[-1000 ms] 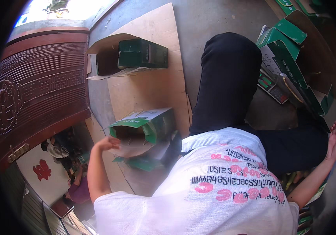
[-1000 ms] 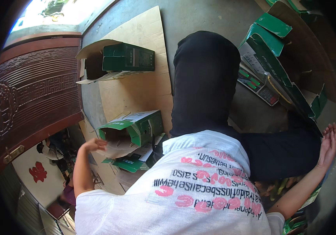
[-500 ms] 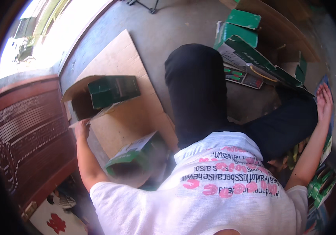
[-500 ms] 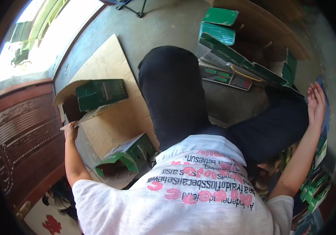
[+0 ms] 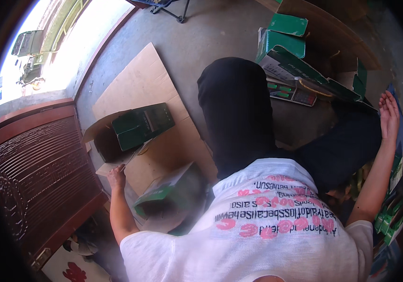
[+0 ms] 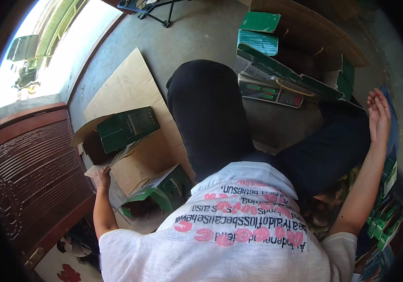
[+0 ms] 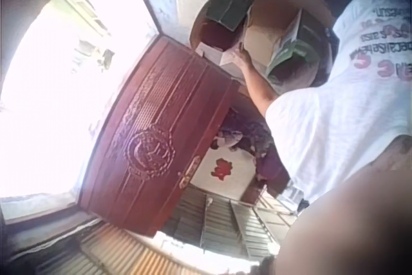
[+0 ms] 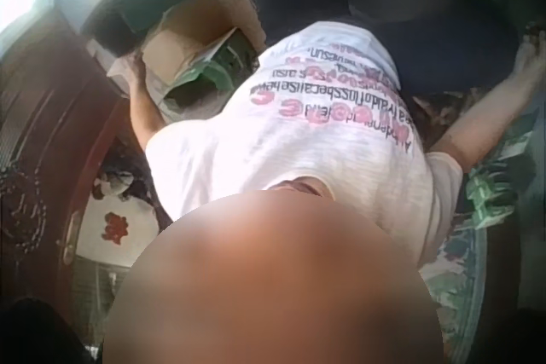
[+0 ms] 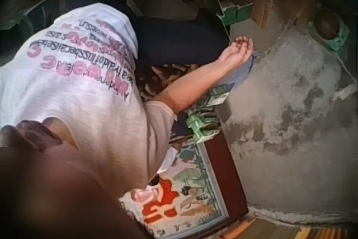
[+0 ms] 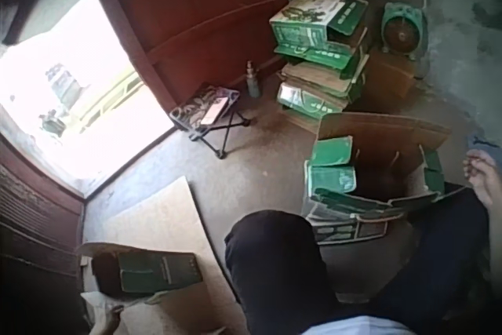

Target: Sort and pack radishes into boxes.

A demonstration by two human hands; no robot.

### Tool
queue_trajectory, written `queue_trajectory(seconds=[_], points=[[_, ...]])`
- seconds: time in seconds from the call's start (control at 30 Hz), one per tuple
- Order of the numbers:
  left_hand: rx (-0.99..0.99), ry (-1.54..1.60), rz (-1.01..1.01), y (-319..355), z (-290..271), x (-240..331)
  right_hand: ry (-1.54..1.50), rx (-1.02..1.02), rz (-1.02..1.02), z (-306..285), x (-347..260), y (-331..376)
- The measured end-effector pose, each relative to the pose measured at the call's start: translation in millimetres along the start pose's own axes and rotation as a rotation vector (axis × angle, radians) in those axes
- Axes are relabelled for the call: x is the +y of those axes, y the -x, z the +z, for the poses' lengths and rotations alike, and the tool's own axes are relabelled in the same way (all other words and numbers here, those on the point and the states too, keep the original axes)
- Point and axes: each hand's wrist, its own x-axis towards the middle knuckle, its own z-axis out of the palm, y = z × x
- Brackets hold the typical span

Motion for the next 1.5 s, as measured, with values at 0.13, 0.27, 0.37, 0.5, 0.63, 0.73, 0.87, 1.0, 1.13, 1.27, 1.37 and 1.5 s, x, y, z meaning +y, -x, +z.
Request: queue_trajectory(seconds=[0.13, 0.27, 0.37, 0.5, 0.63, 0.73, 0.87, 1.0, 1.13, 1.27, 1.37, 1.5], points=[[-0.083, 0.015, -0.025, 54.8, 6.3, -0.6, -0.019, -0.062, 0.108, -9.6, 5.8, -18.0], [-0.203, 0.026, -0.032, 114.1, 10.3, 23.3, -0.023, -0.110, 0.182, -9.7, 6.3, -27.3], [-0.347, 0.072, 0.039, 139.3, 10.7, 27.4, -0.025, -0.159, 0.216, -4.4, 0.4, -29.8], [-0.736, 0.282, 0.053, 120.8, -25.9, 10.0, -0.054, -0.167, 0.213, 8.5, -5.2, -15.8], [-0.581, 0.356, -0.236, 41.7, -172.1, 51.3, -0.110, -0.143, 0.139, 4.7, -2.8, -0.1], [0.100, 0.504, 0.065, -11.7, -290.6, 173.2, -0.075, -0.071, -0.021, 17.5, -13.4, 14.2], [0.494, 0.453, 0.589, -75.4, -388.5, 339.9, 0.394, -0.023, -0.431, 49.1, -27.8, 40.1], [0.719, 0.568, 0.998, -107.2, -455.6, 483.5, 1.018, -0.169, -0.756, 101.7, -59.1, 63.0], [0.628, 0.516, 1.071, -170.5, -467.8, 592.4, 1.270, -0.191, -0.679, 126.5, -68.4, 67.4], [0.325, 0.164, 0.827, -190.1, -481.4, 636.7, 1.356, -0.283, -0.614, 130.0, -66.2, 52.3], [0.347, 0.208, 0.905, -200.5, -484.9, 641.8, 1.320, -0.340, -0.603, 147.2, -63.9, 45.4], [0.401, 0.105, 0.935, -200.9, -479.5, 653.5, 1.323, -0.444, -0.514, 157.2, -60.5, 41.8]])
